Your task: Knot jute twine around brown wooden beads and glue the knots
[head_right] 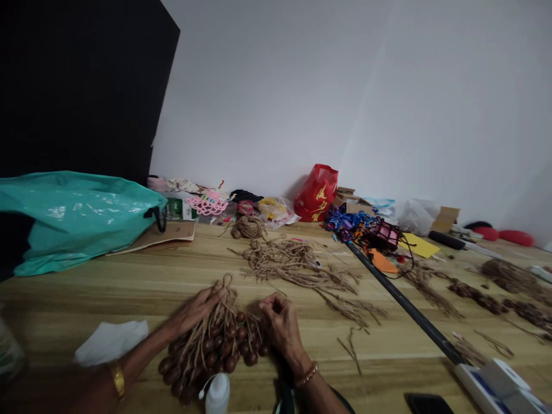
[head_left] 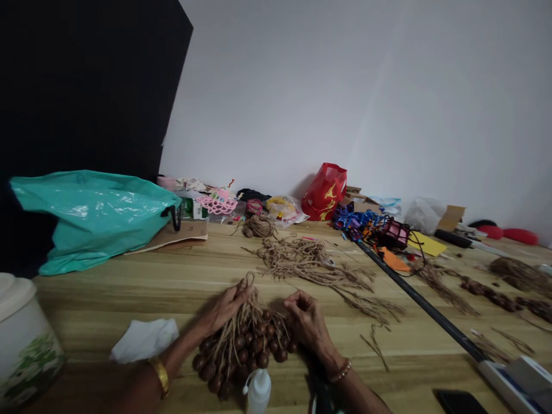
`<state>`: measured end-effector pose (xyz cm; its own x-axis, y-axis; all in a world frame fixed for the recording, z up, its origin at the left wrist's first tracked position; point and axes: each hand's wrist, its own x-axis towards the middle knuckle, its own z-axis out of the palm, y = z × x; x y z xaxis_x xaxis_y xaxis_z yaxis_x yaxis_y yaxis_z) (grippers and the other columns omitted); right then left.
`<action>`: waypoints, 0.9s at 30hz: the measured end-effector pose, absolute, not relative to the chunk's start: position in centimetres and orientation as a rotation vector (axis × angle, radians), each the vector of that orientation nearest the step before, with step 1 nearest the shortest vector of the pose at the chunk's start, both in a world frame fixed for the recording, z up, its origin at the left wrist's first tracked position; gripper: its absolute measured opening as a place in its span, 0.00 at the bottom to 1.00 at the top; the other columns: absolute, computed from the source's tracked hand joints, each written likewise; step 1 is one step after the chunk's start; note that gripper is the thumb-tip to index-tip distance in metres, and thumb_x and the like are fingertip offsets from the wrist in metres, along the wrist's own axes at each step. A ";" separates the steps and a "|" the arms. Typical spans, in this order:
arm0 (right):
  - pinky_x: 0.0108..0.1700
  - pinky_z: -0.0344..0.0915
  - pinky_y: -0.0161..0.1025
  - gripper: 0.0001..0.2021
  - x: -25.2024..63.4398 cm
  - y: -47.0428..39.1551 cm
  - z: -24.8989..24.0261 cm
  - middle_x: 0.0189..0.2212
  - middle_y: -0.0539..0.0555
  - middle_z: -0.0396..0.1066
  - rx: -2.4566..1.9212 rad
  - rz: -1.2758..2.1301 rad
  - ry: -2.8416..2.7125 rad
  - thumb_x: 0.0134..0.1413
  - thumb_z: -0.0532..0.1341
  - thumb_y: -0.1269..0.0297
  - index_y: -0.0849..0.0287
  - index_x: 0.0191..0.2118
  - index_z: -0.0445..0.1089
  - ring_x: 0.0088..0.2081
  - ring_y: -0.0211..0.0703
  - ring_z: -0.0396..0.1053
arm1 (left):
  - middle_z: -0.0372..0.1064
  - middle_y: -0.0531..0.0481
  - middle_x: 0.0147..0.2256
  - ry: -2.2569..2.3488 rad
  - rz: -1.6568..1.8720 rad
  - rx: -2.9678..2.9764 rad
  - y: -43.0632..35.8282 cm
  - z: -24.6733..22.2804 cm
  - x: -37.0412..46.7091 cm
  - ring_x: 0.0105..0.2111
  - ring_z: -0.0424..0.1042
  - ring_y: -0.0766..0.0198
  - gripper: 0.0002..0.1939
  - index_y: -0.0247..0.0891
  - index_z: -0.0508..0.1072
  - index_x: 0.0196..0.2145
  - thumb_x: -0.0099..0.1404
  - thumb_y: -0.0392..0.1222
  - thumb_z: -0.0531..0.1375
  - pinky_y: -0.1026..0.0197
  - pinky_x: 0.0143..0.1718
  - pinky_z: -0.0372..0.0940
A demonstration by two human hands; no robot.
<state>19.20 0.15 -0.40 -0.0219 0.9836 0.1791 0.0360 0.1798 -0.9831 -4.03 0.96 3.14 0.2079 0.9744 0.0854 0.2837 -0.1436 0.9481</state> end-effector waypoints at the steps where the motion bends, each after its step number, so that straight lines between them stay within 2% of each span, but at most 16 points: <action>1: 0.21 0.52 0.32 0.17 19.2 0.1 -0.4 0.17 0.45 0.58 -1.105 1.036 -1.337 0.46 0.66 0.51 0.59 0.25 0.65 0.20 0.34 0.53 | 0.78 0.46 0.42 1.207 0.954 1.647 1.0 3.1 -4.0 0.46 0.72 0.48 0.25 0.38 0.78 0.41 0.57 0.61 0.60 0.56 0.51 0.61; 4: 0.23 0.52 0.33 0.20 19.3 0.1 -0.2 0.17 0.45 0.56 -1.138 0.958 -1.360 0.49 0.64 0.49 0.59 0.21 0.62 0.21 0.34 0.53 | 0.78 0.47 0.44 1.128 0.862 1.733 0.9 3.2 -3.8 0.47 0.72 0.49 0.25 0.37 0.77 0.44 0.54 0.55 0.64 0.58 0.51 0.62; 7: 0.21 0.50 0.34 0.23 19.3 0.1 -0.3 0.15 0.45 0.53 -1.174 0.930 -1.363 0.56 0.57 0.45 0.58 0.19 0.60 0.19 0.34 0.50 | 0.78 0.50 0.43 1.111 0.876 1.689 0.7 3.2 -3.7 0.46 0.72 0.49 0.23 0.38 0.77 0.42 0.51 0.53 0.66 0.58 0.51 0.62; 10: 0.23 0.55 0.34 0.20 19.2 0.2 -0.4 0.18 0.47 0.59 -1.157 0.885 -1.386 0.57 0.56 0.47 0.59 0.25 0.66 0.21 0.37 0.56 | 0.79 0.50 0.40 1.141 0.905 1.599 0.7 3.1 -3.6 0.45 0.73 0.49 0.22 0.37 0.77 0.39 0.48 0.52 0.67 0.58 0.49 0.64; 12: 0.30 0.61 0.35 0.15 19.3 0.3 -0.4 0.26 0.51 0.66 -1.129 0.846 -1.402 0.53 0.61 0.51 0.60 0.33 0.69 0.29 0.42 0.63 | 0.79 0.50 0.39 1.089 0.916 1.557 0.7 3.0 -3.5 0.44 0.73 0.50 0.22 0.37 0.77 0.38 0.47 0.52 0.68 0.58 0.48 0.64; 14: 0.36 0.63 0.36 0.14 19.3 0.3 -0.2 0.33 0.54 0.69 -1.118 0.826 -1.408 0.49 0.64 0.55 0.60 0.37 0.70 0.35 0.45 0.65 | 0.79 0.50 0.38 1.021 0.936 1.525 0.9 3.0 -3.5 0.43 0.73 0.51 0.21 0.37 0.77 0.38 0.48 0.51 0.68 0.58 0.47 0.65; 18: 0.34 0.61 0.36 0.10 19.1 0.2 -0.1 0.26 0.51 0.66 -1.118 0.822 -1.426 0.50 0.63 0.58 0.60 0.29 0.69 0.31 0.43 0.63 | 0.78 0.51 0.36 0.941 0.972 1.452 1.0 2.9 -3.3 0.39 0.74 0.53 0.18 0.37 0.77 0.36 0.48 0.47 0.68 0.58 0.44 0.66; 21: 0.29 0.58 0.34 0.12 19.0 0.1 0.0 0.22 0.49 0.63 -1.136 0.837 -1.431 0.49 0.64 0.57 0.60 0.25 0.67 0.26 0.39 0.60 | 0.78 0.52 0.34 0.957 0.988 1.426 0.9 3.0 -3.2 0.39 0.74 0.54 0.17 0.37 0.77 0.35 0.47 0.45 0.69 0.58 0.44 0.66; 23: 0.26 0.56 0.34 0.16 19.0 0.0 0.2 0.19 0.47 0.61 -1.154 0.838 -1.428 0.53 0.61 0.53 0.60 0.24 0.66 0.23 0.38 0.58 | 0.78 0.52 0.34 0.972 1.003 1.423 0.9 3.0 -3.1 0.41 0.73 0.53 0.17 0.37 0.77 0.36 0.46 0.45 0.69 0.57 0.45 0.66; 25: 0.28 0.58 0.35 0.19 18.9 -0.2 0.6 0.20 0.49 0.63 -1.160 0.821 -1.440 0.58 0.57 0.51 0.61 0.26 0.69 0.25 0.39 0.60 | 0.77 0.51 0.35 0.987 1.011 1.424 0.7 3.1 -3.0 0.42 0.73 0.52 0.18 0.37 0.77 0.37 0.47 0.45 0.69 0.57 0.46 0.66; 27: 0.36 0.62 0.36 0.19 18.7 -0.4 1.2 0.27 0.52 0.69 -1.132 0.796 -1.489 0.61 0.55 0.51 0.62 0.33 0.72 0.32 0.43 0.66 | 0.77 0.51 0.36 1.014 1.023 1.429 0.5 3.2 -2.9 0.43 0.73 0.52 0.18 0.37 0.76 0.37 0.48 0.47 0.68 0.57 0.47 0.65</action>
